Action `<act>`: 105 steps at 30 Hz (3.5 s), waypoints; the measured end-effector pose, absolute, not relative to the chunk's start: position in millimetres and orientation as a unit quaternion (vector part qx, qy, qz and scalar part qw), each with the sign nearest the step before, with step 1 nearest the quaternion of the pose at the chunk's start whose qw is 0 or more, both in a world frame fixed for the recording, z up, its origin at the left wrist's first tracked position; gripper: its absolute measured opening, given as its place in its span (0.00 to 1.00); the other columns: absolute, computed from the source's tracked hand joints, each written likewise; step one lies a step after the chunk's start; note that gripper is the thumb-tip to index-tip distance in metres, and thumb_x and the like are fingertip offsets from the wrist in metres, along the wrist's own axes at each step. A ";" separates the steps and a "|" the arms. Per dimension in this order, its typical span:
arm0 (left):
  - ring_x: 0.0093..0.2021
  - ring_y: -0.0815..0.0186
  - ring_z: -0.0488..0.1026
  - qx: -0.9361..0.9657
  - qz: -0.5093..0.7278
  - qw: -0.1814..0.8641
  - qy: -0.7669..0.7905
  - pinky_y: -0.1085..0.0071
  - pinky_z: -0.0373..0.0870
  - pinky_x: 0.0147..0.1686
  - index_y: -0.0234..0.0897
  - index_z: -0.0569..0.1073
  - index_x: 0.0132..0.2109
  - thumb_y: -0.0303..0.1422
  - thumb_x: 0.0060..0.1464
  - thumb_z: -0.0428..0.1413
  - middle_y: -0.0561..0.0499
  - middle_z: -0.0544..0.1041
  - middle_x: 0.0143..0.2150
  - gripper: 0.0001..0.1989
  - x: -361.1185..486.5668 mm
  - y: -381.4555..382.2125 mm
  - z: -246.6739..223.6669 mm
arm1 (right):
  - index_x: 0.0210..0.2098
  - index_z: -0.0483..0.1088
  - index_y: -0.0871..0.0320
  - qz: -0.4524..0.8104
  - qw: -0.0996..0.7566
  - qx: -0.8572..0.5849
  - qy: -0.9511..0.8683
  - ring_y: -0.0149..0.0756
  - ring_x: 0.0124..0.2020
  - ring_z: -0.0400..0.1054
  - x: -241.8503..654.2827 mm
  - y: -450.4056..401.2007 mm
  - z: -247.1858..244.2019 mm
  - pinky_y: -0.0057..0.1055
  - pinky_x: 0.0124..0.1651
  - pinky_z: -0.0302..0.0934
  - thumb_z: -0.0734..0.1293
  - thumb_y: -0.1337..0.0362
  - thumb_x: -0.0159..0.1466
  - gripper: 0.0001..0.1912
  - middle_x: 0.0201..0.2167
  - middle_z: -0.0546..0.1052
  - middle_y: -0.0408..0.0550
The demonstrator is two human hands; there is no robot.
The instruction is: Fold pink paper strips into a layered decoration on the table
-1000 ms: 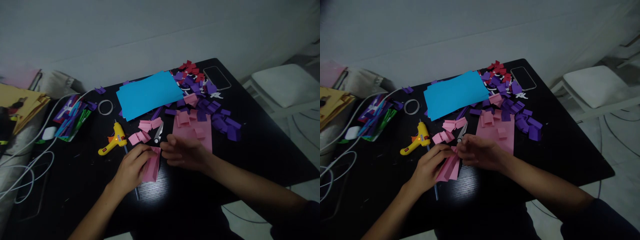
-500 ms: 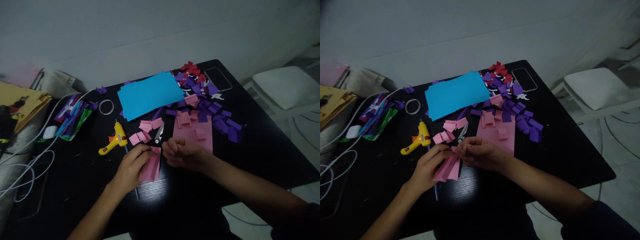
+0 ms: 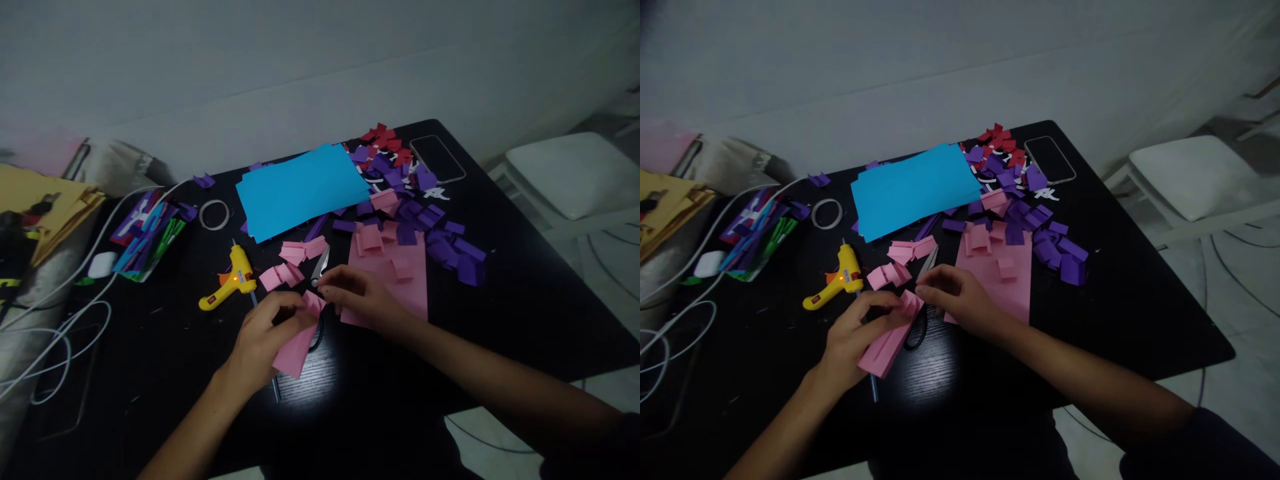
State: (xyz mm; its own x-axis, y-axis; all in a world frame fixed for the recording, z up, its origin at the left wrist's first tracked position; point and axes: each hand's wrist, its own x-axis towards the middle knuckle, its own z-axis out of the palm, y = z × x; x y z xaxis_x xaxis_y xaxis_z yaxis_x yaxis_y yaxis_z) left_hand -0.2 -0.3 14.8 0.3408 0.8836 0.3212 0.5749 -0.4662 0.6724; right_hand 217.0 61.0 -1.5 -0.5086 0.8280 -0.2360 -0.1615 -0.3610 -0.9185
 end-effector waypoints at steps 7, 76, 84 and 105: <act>0.35 0.65 0.75 0.683 0.305 0.339 0.571 0.70 0.71 0.33 0.40 0.77 0.40 0.40 0.63 0.62 0.52 0.77 0.36 0.09 7.1 -4.2 12.0 | 0.43 0.73 0.58 0.741 0.306 -0.366 -0.473 0.35 0.40 0.73 214.4 53.3 -2.1 0.34 0.45 0.68 0.78 0.63 0.57 0.17 0.38 0.78 0.46; 0.26 0.76 0.62 0.269 0.391 0.727 0.496 0.82 0.59 0.25 0.32 0.77 0.34 0.35 0.48 0.71 0.56 0.70 0.28 0.13 19.4 10.4 19.2 | 0.42 0.73 0.57 0.321 0.456 -0.253 -0.791 0.36 0.42 0.74 216.0 42.1 -4.9 0.33 0.44 0.74 0.66 0.75 0.69 0.08 0.39 0.76 0.50; 0.26 0.77 0.60 0.264 0.387 0.733 0.494 0.82 0.58 0.25 0.32 0.77 0.34 0.34 0.50 0.71 0.56 0.69 0.28 0.13 19.5 10.3 20.9 | 0.44 0.72 0.58 0.316 0.460 -0.256 -0.789 0.37 0.44 0.74 216.4 38.7 -4.2 0.33 0.45 0.74 0.65 0.76 0.70 0.09 0.40 0.77 0.52; 0.28 0.75 0.62 0.240 0.366 0.750 0.495 0.81 0.60 0.26 0.32 0.77 0.35 0.39 0.49 0.72 0.55 0.67 0.29 0.16 18.6 9.6 19.6 | 0.44 0.75 0.60 0.354 0.456 -0.245 -0.779 0.35 0.46 0.76 216.0 41.7 -3.7 0.30 0.49 0.73 0.66 0.78 0.67 0.10 0.43 0.79 0.53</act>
